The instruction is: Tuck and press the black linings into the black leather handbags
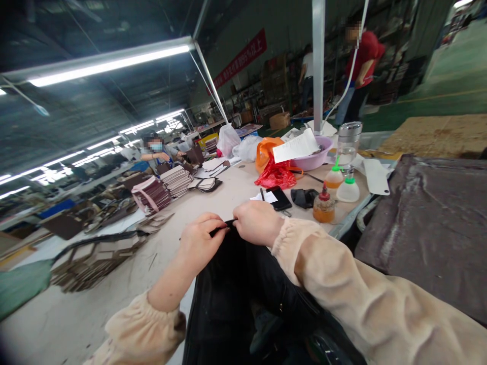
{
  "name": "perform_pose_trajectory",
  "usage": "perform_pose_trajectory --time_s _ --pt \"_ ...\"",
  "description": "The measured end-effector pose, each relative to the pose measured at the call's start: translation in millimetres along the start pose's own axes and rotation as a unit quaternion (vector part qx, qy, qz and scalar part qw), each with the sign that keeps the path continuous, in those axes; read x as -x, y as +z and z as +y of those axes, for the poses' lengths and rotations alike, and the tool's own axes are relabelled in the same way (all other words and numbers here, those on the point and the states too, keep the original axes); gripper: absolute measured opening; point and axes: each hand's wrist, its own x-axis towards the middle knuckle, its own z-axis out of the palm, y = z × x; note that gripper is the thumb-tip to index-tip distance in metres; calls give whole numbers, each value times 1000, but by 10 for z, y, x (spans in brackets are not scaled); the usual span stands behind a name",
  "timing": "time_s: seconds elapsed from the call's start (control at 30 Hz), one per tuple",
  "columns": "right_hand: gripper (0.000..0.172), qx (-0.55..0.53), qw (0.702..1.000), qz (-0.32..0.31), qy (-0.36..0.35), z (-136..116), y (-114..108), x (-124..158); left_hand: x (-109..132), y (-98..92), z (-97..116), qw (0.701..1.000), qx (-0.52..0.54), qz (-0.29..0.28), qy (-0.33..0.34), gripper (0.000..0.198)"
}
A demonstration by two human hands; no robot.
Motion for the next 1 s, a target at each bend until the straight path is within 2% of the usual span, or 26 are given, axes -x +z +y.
perform_pose_trajectory --time_s 0.2,0.5,0.8,1.0 --pt "27 -6 1000 0 -6 2 15 -1 -14 6 8 1000 -1 -1 -8 15" --pt "23 -3 1000 -3 -12 16 -4 8 -53 38 2 997 73 -18 14 13" --pt "24 -7 1000 -2 -12 45 27 3 -40 60 -19 998 57 8 -17 14" --pt "26 -5 1000 3 -7 48 48 2 -38 67 10 999 6 0 -48 15"
